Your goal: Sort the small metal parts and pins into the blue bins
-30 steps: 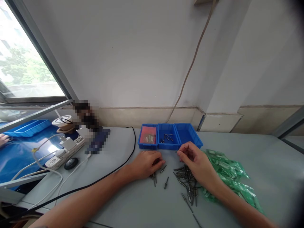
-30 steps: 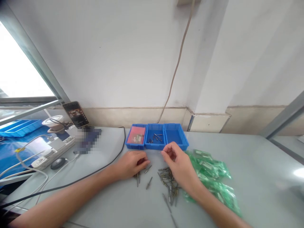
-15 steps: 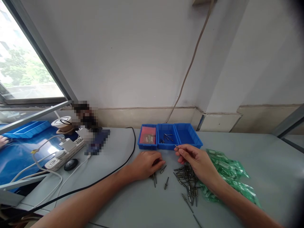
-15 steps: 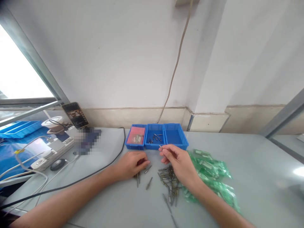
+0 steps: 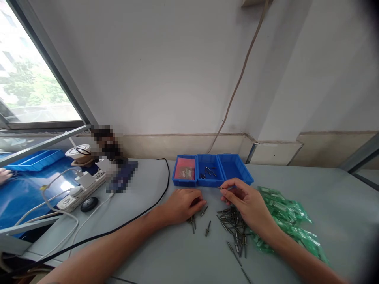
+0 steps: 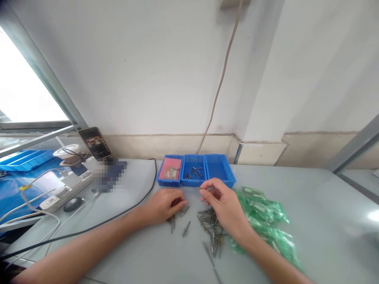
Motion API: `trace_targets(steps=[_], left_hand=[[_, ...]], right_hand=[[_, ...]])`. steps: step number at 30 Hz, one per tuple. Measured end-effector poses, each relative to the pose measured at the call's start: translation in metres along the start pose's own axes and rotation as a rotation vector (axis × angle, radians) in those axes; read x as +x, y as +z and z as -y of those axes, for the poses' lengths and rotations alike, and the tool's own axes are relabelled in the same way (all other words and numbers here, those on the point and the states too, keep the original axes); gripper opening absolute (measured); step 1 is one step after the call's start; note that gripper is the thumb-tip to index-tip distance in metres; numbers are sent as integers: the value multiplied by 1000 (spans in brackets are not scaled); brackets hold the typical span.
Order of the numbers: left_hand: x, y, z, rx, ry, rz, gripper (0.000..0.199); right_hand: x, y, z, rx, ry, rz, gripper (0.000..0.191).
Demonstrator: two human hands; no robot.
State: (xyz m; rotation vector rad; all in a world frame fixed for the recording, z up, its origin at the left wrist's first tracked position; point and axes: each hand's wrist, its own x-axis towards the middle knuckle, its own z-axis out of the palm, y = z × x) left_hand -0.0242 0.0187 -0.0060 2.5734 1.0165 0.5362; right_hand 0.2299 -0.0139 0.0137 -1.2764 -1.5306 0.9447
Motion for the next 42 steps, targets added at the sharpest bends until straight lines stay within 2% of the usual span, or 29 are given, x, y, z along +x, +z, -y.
trace_targets(steps=[4, 10, 16, 20, 26, 31, 36, 42], left_hand=[[0, 0, 0, -2, -5, -5, 31], [0, 1, -1, 9, -9, -9, 32], [1, 0, -1, 7, -11, -6, 29], [0, 1, 0, 7, -12, -3, 27], [0, 2, 1, 2, -10, -13, 26], [0, 3, 1, -4, -16, -11, 27], [0, 2, 0, -4, -11, -19, 29], [0, 3, 1, -3, -5, -21, 28]], right_hand=[[-3, 1, 4, -79, -72, -32, 19], [-3, 1, 3, -32, -63, -50, 21], [-1, -1, 2, 37, 34, -58, 35], [0, -1, 6, 163, 88, -58, 46], [-1, 1, 10, 317, 129, -46, 46], [-1, 1, 8, 242, 113, -51, 44], [0, 0, 3, 85, 20, -91, 37], [1, 0, 0, 47, -17, -101, 27]])
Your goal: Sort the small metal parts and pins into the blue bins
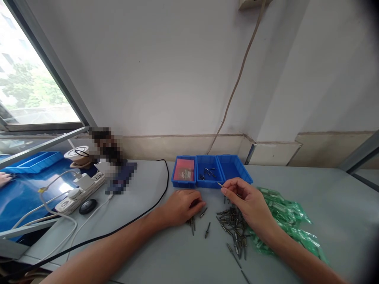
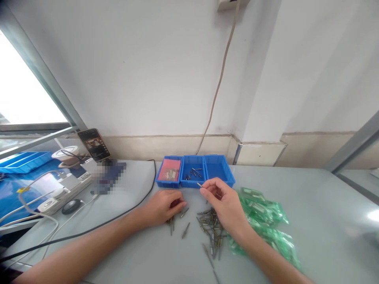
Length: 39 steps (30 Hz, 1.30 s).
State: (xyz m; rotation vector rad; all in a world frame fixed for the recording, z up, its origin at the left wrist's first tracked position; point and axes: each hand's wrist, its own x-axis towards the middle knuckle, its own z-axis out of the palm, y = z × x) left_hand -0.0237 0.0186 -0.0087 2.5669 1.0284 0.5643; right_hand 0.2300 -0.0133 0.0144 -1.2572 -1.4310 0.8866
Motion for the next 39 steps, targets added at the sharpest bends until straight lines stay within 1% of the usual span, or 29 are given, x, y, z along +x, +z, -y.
trace_targets(steps=[4, 8, 13, 16, 22, 30, 32, 35, 39], left_hand=[[0, 1, 1, 13, 5, -7, 28], [0, 1, 1, 11, 1, -5, 27], [0, 0, 1, 10, 0, -2, 26], [0, 1, 1, 14, -1, -7, 25], [0, 0, 0, 12, -4, -1, 26], [0, 0, -1, 19, -13, 2, 26], [0, -1, -1, 19, -12, 3, 26], [0, -2, -2, 14, -12, 7, 26], [0, -2, -2, 11, -7, 12, 27]], right_hand=[[0, 0, -1, 3, 5, 9, 26], [0, 0, -1, -4, 5, -11, 26], [0, -1, 1, 14, 3, -29, 30], [-1, -1, 3, 38, 41, -15, 34], [-1, 0, 6, 155, 110, -29, 47], [1, 0, 1, 249, 171, -5, 45], [1, -1, 1, 226, 165, -14, 45], [1, -1, 2, 123, 135, -13, 44], [-3, 0, 3, -96, -10, 1, 34]])
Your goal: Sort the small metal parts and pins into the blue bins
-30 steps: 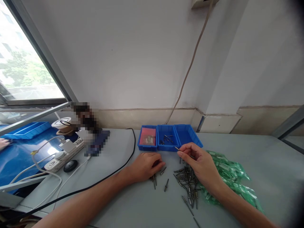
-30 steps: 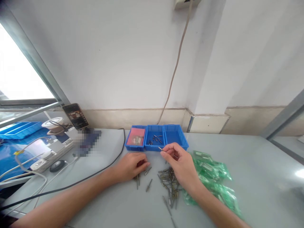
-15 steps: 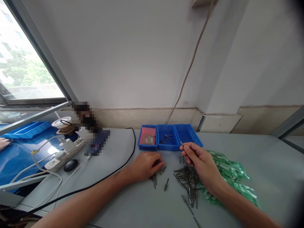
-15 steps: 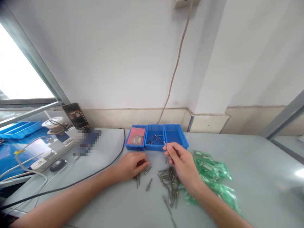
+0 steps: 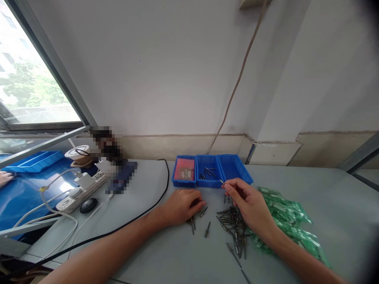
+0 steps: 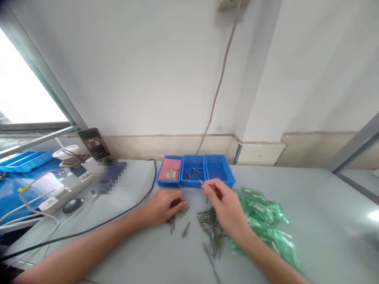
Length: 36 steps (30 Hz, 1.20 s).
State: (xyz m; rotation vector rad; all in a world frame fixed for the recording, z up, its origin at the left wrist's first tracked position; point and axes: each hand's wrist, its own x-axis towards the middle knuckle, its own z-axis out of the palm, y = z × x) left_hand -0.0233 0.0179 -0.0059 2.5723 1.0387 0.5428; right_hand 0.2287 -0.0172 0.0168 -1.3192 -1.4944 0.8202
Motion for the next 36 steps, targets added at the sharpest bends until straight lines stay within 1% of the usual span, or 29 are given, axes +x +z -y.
trace_targets(steps=[3, 6, 9, 12, 20, 25, 31, 36], left_hand=[[0, 1, 1, 7, 3, -3, 30], [0, 2, 2, 5, 9, -5, 31], [0, 1, 2, 0, 13, -2, 32], [0, 1, 2, 3, 10, -4, 32], [0, 3, 3, 14, 10, -7, 32], [0, 1, 1, -1, 6, 4, 31], [0, 0, 0, -8, 5, 5, 30], [0, 1, 1, -7, 4, 2, 30]], right_hand=[[-6, 2, 2, -151, -129, 12, 26], [-10, 4, 5, -256, -215, 33, 23], [-12, 4, 5, -303, -259, 43, 21], [-11, 3, 3, -318, -272, 46, 20], [-7, 2, 4, -269, -221, 49, 19], [-5, 2, 3, -168, -128, 74, 19], [-1, 3, 1, -32, 0, 156, 34], [1, 2, 2, 97, 77, 147, 46]])
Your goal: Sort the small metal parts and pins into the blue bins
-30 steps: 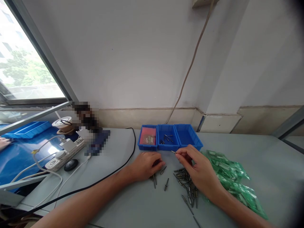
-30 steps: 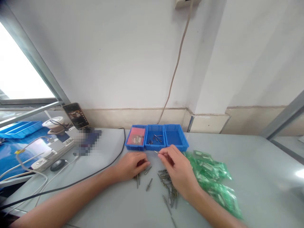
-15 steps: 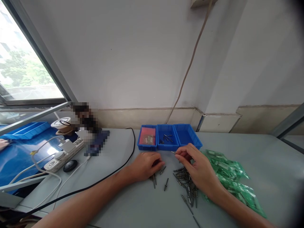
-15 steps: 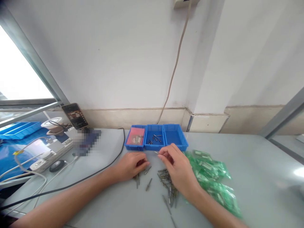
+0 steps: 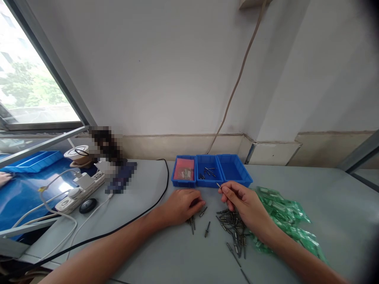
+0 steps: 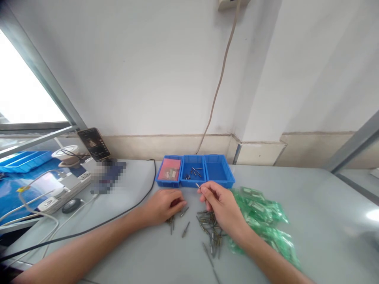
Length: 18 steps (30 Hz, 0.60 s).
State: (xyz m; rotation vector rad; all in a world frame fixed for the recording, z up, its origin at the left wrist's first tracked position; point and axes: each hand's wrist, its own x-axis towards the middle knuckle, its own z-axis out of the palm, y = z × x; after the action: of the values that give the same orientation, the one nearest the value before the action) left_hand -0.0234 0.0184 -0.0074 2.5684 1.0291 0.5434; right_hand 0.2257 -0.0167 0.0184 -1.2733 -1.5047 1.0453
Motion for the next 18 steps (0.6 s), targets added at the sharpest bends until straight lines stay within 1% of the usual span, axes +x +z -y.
trace_targets(steps=[6, 10, 14, 18], left_hand=[[0, 0, -1, 1, -8, -7, 29], [0, 0, -1, -5, -11, 0, 27], [0, 0, 0, -3, -17, -2, 28], [-1, 2, 1, 5, -8, -13, 28]], right_hand=[[0, 0, 0, 195, 122, -1, 48], [0, 0, 0, 253, 148, -2, 49], [2, 1, 0, 242, 128, -23, 49], [2, -1, -3, 125, 75, -56, 46]])
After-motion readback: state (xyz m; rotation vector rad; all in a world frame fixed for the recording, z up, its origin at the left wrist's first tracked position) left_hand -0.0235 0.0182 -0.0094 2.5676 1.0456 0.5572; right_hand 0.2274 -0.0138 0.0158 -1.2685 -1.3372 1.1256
